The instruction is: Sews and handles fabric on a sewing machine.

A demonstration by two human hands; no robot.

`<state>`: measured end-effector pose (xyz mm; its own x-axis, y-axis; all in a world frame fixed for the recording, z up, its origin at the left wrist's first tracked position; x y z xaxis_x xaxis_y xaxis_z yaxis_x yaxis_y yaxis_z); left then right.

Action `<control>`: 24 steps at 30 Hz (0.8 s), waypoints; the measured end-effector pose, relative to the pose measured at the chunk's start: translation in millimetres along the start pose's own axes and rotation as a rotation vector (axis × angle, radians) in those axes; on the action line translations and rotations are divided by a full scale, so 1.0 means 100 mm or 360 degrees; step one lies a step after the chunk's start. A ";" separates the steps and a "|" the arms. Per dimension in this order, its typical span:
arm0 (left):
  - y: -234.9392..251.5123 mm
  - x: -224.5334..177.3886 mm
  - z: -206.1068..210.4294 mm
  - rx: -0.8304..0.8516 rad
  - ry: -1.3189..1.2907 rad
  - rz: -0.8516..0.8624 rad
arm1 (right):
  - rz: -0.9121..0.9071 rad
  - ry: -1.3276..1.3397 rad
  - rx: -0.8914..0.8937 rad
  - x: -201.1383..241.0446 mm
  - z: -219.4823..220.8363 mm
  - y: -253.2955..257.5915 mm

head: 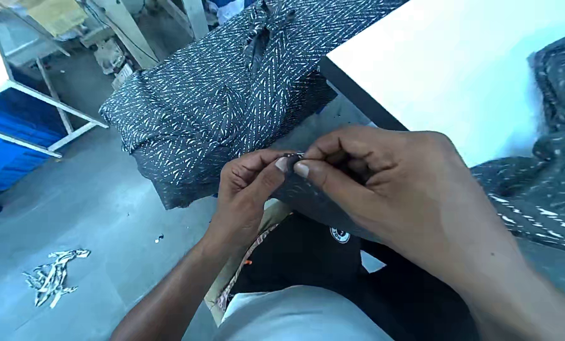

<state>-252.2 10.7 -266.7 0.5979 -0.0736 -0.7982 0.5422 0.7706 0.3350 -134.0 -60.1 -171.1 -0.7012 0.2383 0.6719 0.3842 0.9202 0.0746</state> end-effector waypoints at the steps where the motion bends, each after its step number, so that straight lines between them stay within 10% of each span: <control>1: 0.01 -0.01 0.01 0.0035 -0.0028 0.0013 | -0.0015 -0.0011 0.0002 0.00 -0.01 0.00; 13: 0.19 -0.26 0.15 0.0303 0.0499 0.0372 | -0.0085 -0.0076 -0.0190 0.04 -0.22 -0.03; 24: 0.50 -0.04 0.23 0.0345 0.0199 0.0045 | 0.0181 -0.0351 -0.0304 -0.93 -0.93 -0.68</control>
<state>-214.3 35.3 -235.2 0.5445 0.0355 -0.8380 0.6482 0.6163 0.4472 -39.1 -173.9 -170.5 -0.7528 0.4171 0.5093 0.5588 0.8138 0.1596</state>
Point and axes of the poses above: each hand's wrist, its own y-axis towards the middle knuckle, its own z-axis out of the palm, x = y × z, the point moved 9 cm from there along y, towards the middle knuckle, and after that the axes turned 13 degrees about z, right-handed, at the moved point
